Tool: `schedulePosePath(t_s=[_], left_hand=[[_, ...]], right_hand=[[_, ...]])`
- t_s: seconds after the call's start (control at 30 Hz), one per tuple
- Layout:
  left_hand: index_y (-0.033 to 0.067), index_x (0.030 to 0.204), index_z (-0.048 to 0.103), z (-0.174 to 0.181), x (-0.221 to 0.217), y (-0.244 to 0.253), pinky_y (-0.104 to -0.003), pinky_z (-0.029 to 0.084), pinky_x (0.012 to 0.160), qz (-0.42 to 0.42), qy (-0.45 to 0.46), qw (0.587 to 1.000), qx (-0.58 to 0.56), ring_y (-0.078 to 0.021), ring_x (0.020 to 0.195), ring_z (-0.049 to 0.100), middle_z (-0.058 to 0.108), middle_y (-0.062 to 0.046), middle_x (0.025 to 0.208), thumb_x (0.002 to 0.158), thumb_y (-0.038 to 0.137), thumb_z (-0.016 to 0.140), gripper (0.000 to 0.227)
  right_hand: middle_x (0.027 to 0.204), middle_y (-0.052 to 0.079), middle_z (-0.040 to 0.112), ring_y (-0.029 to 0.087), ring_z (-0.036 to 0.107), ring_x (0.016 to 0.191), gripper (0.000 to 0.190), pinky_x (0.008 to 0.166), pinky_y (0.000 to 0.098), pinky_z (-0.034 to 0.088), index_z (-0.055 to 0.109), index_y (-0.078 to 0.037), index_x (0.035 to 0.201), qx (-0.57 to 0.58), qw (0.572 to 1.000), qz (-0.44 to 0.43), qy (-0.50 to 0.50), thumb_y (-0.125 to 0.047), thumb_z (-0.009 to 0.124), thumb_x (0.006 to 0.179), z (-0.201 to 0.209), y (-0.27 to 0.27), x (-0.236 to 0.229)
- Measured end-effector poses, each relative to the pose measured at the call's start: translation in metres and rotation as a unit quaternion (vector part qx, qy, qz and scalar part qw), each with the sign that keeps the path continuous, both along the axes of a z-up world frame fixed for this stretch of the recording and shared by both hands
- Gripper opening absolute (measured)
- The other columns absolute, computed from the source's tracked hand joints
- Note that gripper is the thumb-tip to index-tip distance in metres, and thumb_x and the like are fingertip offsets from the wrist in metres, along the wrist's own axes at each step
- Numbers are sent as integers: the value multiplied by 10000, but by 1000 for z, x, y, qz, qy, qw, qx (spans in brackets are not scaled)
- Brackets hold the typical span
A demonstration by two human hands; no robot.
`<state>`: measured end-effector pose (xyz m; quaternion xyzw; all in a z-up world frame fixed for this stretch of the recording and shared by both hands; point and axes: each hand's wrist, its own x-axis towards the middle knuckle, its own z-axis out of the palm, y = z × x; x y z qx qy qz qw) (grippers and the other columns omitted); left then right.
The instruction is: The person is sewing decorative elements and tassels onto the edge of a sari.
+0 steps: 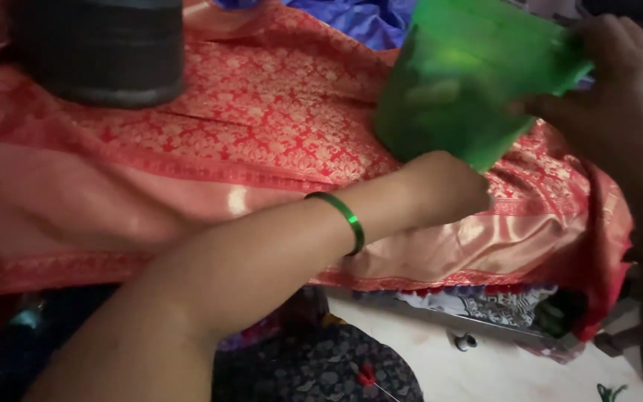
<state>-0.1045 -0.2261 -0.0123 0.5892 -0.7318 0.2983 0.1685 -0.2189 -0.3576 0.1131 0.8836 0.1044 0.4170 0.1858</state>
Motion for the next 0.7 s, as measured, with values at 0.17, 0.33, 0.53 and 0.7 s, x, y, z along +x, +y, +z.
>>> schedulePosePath(t_s=[0.17,0.33,0.53,0.7], left_hand=[[127,1060,704,2,8,45,-465,564,858,45,36,995,78,-317,1107,669,730,-121,1064,933,167,587,177],[136,1132,682,22,45,136,-438,536,897,108,188,976,30,-302,1105,665,702,-123,1139,953,203,550,233],[45,1102,692,5,99,273,-444,526,915,279,95,955,0,-345,1079,644,721,-162,1044,938,71,554,216],[44,1126,714,-6,103,300,-448,522,924,205,116,971,-38,-354,1041,653,729,-160,1091,833,-44,566,340]], right_hand=[[1084,83,623,177,694,978,509,801,344,607,542,-2,1172,301,948,100,27,-146,907,847,-17,-28,22],[1205,160,680,256,718,1053,441,853,355,605,601,38,1267,168,974,153,-2,20,862,913,1,2,58],[1118,43,715,137,736,864,444,713,332,592,628,-73,1203,367,906,187,92,-111,842,816,1,138,104],[1137,190,692,353,679,1029,550,823,428,563,631,44,1254,1,962,260,-78,-40,938,805,-11,165,110]])
